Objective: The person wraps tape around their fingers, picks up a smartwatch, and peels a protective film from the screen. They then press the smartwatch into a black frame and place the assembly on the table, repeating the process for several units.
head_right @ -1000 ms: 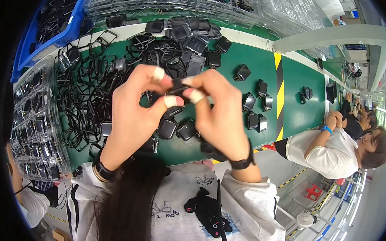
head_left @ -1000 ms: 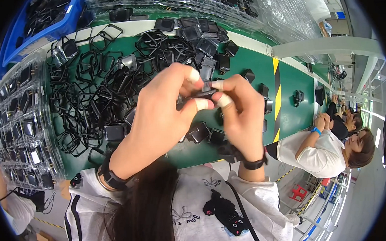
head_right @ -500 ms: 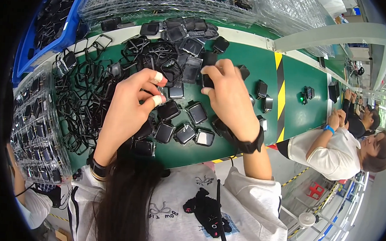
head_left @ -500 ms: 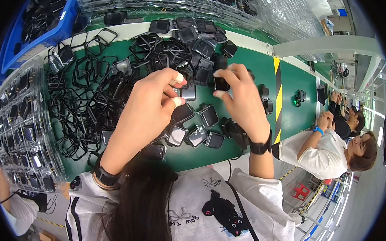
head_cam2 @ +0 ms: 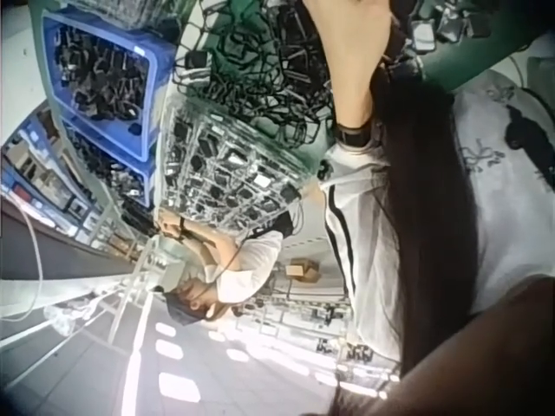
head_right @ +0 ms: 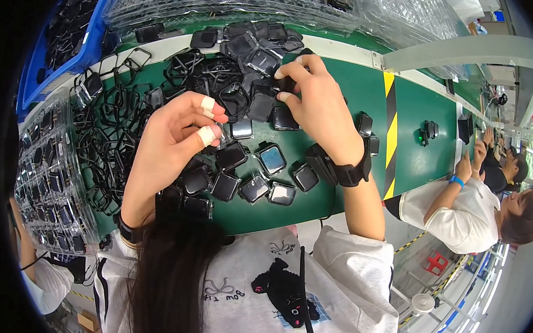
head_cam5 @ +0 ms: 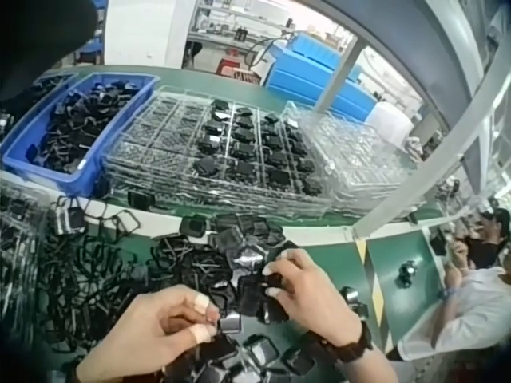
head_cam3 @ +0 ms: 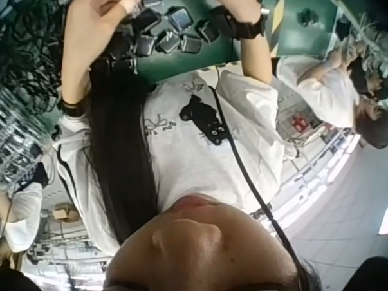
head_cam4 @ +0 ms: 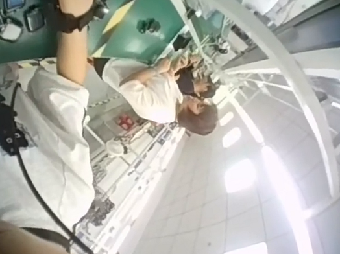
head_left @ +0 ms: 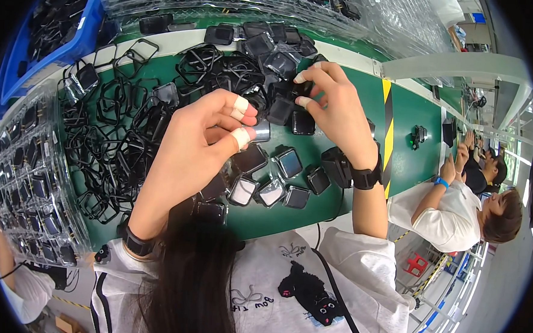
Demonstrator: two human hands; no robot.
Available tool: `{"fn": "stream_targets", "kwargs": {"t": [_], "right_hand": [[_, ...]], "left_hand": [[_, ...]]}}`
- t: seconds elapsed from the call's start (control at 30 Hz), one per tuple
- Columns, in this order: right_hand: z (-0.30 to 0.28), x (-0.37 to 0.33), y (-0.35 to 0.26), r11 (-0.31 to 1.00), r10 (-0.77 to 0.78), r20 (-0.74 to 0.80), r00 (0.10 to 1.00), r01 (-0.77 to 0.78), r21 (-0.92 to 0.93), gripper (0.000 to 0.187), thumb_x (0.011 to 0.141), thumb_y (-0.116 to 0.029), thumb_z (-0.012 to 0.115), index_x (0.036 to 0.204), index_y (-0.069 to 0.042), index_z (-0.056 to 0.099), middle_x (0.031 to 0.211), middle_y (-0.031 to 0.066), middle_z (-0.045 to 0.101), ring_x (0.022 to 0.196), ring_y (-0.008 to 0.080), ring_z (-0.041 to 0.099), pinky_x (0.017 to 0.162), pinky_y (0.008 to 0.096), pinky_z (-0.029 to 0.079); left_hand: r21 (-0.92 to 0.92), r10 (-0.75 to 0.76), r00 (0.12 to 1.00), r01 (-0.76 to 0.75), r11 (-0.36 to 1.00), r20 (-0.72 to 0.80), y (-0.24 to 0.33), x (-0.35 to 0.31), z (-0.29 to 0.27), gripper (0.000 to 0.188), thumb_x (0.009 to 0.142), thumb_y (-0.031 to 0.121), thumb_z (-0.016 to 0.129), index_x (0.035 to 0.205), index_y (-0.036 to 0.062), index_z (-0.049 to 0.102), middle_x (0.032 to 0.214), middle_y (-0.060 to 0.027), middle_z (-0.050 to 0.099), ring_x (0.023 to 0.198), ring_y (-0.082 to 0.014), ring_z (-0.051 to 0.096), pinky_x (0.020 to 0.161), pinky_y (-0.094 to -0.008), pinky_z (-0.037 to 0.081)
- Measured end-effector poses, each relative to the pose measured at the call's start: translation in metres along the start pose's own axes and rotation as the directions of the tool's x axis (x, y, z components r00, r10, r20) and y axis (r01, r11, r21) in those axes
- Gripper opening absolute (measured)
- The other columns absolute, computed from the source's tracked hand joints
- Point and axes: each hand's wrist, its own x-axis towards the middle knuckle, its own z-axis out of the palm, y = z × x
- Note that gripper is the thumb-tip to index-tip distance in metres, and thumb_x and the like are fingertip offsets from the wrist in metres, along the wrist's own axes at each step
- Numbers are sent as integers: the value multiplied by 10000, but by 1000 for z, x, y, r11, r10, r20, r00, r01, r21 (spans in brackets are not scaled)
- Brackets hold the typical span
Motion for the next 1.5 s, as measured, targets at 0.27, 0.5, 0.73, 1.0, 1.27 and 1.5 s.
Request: {"fn": "stream_targets", "kwargs": {"t": [0.27,0.5,0.73,1.0,1.27,1.5], "right_hand": [[-14,-6,-26,999,-34,-65,997,35,17,388,666,21,714,1028,-47,589,1050,72,615,734,190,599,620,276,481],[-16,-11,-67,881,-374,-82,924,382,280,393,719,102,630,1093,-7,572,1200,130,579,868,195,623,712,287,506],[3,9,-37,955,-294,36,955,293,35,242,717,49,658,952,1,618,1040,136,523,889,282,592,765,310,499],[10,8,-36,949,-301,51,952,293,118,149,684,21,692,789,4,588,1110,132,538,946,299,585,813,355,490],[-20,-1,-87,935,-312,-239,920,341,93,392,640,-99,799,962,6,602,1029,141,589,809,204,584,715,283,482],[15,2,-92,910,-409,-354,841,403,-94,401,650,-89,795,1003,4,630,894,87,538,676,147,536,566,246,452]], "left_hand": [[-216,21,1000,-17,976,18,-6,0,3,390,872,58,573,1234,-24,452,1061,-132,587,858,-164,609,768,-294,515],[-325,180,979,-141,935,93,2,1,-14,476,871,25,555,1317,-10,392,1054,-136,587,859,-196,634,748,-294,537],[-374,287,941,-334,865,-177,10,0,-17,472,833,-76,525,1266,-38,340,1130,-203,546,957,-308,642,819,-323,548],[-306,303,905,-392,868,-300,10,-1,-6,446,808,-106,551,1237,-65,437,1176,-187,526,1022,-337,616,874,-347,529],[-312,358,898,-427,849,-255,1,0,-5,426,845,-5,573,1248,-71,452,1232,-192,530,1052,-282,598,897,-405,515],[-442,229,939,-324,836,-256,6,-2,-1,385,817,-35,616,1192,-72,533,1034,-154,645,926,-165,634,814,-266,527]]}}
